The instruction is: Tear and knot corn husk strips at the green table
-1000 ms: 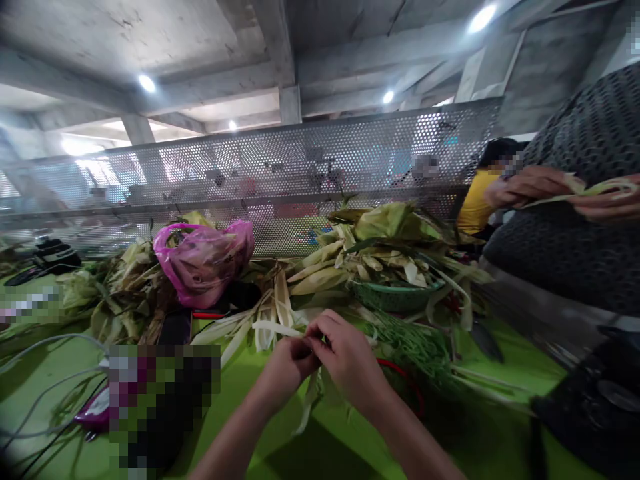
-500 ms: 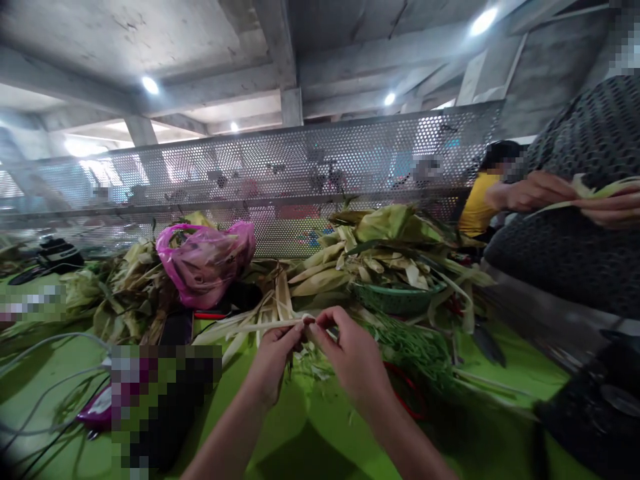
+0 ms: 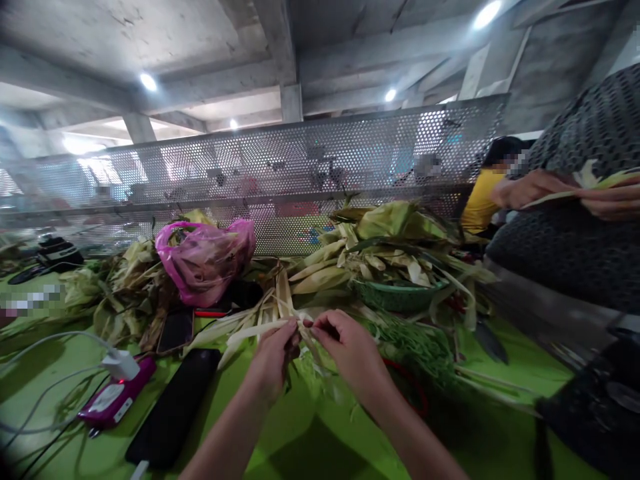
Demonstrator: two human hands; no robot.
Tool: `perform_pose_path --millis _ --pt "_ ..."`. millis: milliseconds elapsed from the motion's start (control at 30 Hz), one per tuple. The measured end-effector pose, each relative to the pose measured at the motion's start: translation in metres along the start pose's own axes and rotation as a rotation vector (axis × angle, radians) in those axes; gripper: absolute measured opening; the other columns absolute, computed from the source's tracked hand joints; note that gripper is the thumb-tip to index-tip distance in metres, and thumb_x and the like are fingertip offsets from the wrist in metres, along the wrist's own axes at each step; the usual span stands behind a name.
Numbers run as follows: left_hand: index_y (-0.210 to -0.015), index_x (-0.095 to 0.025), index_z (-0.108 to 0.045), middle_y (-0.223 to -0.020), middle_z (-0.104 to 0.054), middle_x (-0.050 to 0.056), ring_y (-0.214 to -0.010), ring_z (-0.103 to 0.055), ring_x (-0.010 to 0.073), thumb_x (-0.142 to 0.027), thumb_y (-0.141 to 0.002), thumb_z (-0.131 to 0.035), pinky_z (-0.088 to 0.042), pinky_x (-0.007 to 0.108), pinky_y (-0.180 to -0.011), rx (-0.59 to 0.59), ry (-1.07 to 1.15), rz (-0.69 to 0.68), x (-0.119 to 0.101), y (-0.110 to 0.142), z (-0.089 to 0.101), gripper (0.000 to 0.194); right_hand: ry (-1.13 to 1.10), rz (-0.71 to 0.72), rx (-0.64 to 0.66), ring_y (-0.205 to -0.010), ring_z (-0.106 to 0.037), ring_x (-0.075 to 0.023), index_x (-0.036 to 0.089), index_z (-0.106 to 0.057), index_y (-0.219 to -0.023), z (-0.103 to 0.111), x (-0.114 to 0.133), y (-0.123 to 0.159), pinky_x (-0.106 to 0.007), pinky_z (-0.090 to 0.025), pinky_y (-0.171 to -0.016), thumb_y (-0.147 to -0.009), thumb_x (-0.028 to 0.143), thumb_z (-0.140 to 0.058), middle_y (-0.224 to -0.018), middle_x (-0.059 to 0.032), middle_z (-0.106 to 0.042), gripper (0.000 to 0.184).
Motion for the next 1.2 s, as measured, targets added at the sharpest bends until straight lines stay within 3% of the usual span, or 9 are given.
perform_pose_path --millis 200,333,400,567,733,933,1000,1067,1200 --pt "-0.077 -0.013 -0.066 -0.057 -0.034 -0.005 -0.052 -0.026 0.0082 -0.051 -0.072 -0.067 -0.017 0.022 -0.051 0.027 0.010 -0.007 -0.007 0.003 -0.002 0.039 -0.067 -0.024 -0.023 -0.070 -0.054 -0.0179 0.020 -0.061 -0.075 0.003 0.001 -0.001 -0.029 -0.042 -0.066 -0.080 0.036 -0.061 -0.072 -0.0014 -0.061 0.017" --pt "-0.074 -0.016 -0.061 -0.061 -0.042 -0.003 -0.056 -0.033 0.0099 -0.045 -0.079 -0.062 -0.022 0.023 -0.053 0.121 -0.143 -0.072 -0.011 0.004 -0.006 0.029 -0.291 -0.130 0.099 -0.070 -0.055 -0.0172 0.019 -0.067 -0.089 -0.004 -0.003 -0.002 -0.028 -0.043 -0.063 -0.082 0.045 -0.059 -0.078 -0.0029 -0.064 0.028" --pt "-0.072 -0.017 -0.059 -0.060 -0.044 -0.003 -0.056 -0.034 0.0105 -0.041 -0.081 -0.058 -0.024 0.024 -0.054 0.155 -0.223 -0.072 -0.008 0.005 -0.008 0.026 -0.327 -0.162 0.102 -0.071 -0.055 -0.0174 0.018 -0.070 -0.088 -0.005 -0.003 -0.001 -0.028 -0.043 -0.063 -0.082 0.047 -0.058 -0.078 -0.0036 -0.064 0.031" --pt "-0.066 -0.017 -0.057 -0.057 -0.047 -0.002 -0.056 -0.035 0.0116 -0.034 -0.084 -0.053 -0.024 0.026 -0.054 0.197 -0.356 -0.041 -0.001 0.007 -0.011 0.025 -0.334 -0.176 -0.019 -0.068 -0.055 -0.0165 0.019 -0.068 -0.078 0.002 -0.004 0.000 -0.028 -0.042 -0.066 -0.073 0.039 -0.068 -0.071 -0.0007 -0.063 0.021" --pt "-0.069 -0.018 -0.063 -0.060 -0.045 -0.001 -0.060 -0.038 0.0129 -0.038 -0.082 -0.058 -0.027 0.026 -0.057 0.267 -0.335 -0.075 -0.004 0.011 -0.015 0.024 -0.302 -0.125 -0.119 -0.066 -0.055 -0.0168 0.019 -0.064 -0.073 0.012 -0.001 0.000 -0.029 -0.043 -0.064 -0.077 0.038 -0.063 -0.068 -0.0004 -0.061 0.020" --pt "-0.095 -0.018 -0.069 -0.070 -0.057 0.002 -0.063 -0.045 0.0129 -0.045 -0.082 -0.059 -0.030 0.024 -0.058 0.129 -0.160 -0.053 0.000 0.001 -0.004 0.031 0.056 0.093 -0.305 -0.068 -0.055 -0.0165 0.020 -0.064 -0.093 0.034 0.017 0.007 -0.028 -0.041 -0.061 -0.084 0.038 -0.060 -0.095 -0.0062 -0.066 0.020" --pt "-0.099 -0.017 -0.069 -0.073 -0.059 0.003 -0.065 -0.046 0.0130 -0.046 -0.082 -0.059 -0.032 0.023 -0.059 0.111 -0.111 -0.065 -0.001 -0.001 -0.003 0.035 0.083 0.097 -0.257 -0.065 -0.054 -0.0160 0.021 -0.062 -0.087 0.029 0.019 0.009 -0.028 -0.041 -0.059 -0.086 0.039 -0.057 -0.087 -0.0042 -0.065 0.018" --pt "-0.099 -0.016 -0.070 -0.075 -0.059 0.003 -0.067 -0.047 0.0128 -0.045 -0.081 -0.061 -0.033 0.022 -0.060 0.096 -0.055 -0.069 -0.003 -0.001 -0.003 0.036 0.042 0.029 -0.131 -0.060 -0.054 -0.0153 0.022 -0.060 -0.084 0.016 0.015 0.009 -0.027 -0.041 -0.056 -0.087 0.041 -0.056 -0.076 -0.0016 -0.063 0.019" --pt "-0.096 -0.015 -0.070 -0.073 -0.058 0.003 -0.064 -0.047 0.0106 -0.043 -0.078 -0.067 -0.032 0.020 -0.056 0.090 0.062 -0.028 -0.006 0.001 -0.006 0.034 -0.163 -0.084 0.001 -0.059 -0.055 -0.0159 0.022 -0.059 -0.087 -0.005 0.006 0.006 -0.027 -0.045 -0.053 -0.085 0.041 -0.055 -0.073 -0.0021 -0.063 0.020"
Point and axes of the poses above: each hand's wrist, its own y-axis away from the middle knuckle, its own z-axis out of the back of the hand, x = y × z, the point moved 6 cm from there along -y, towards the middle knuckle
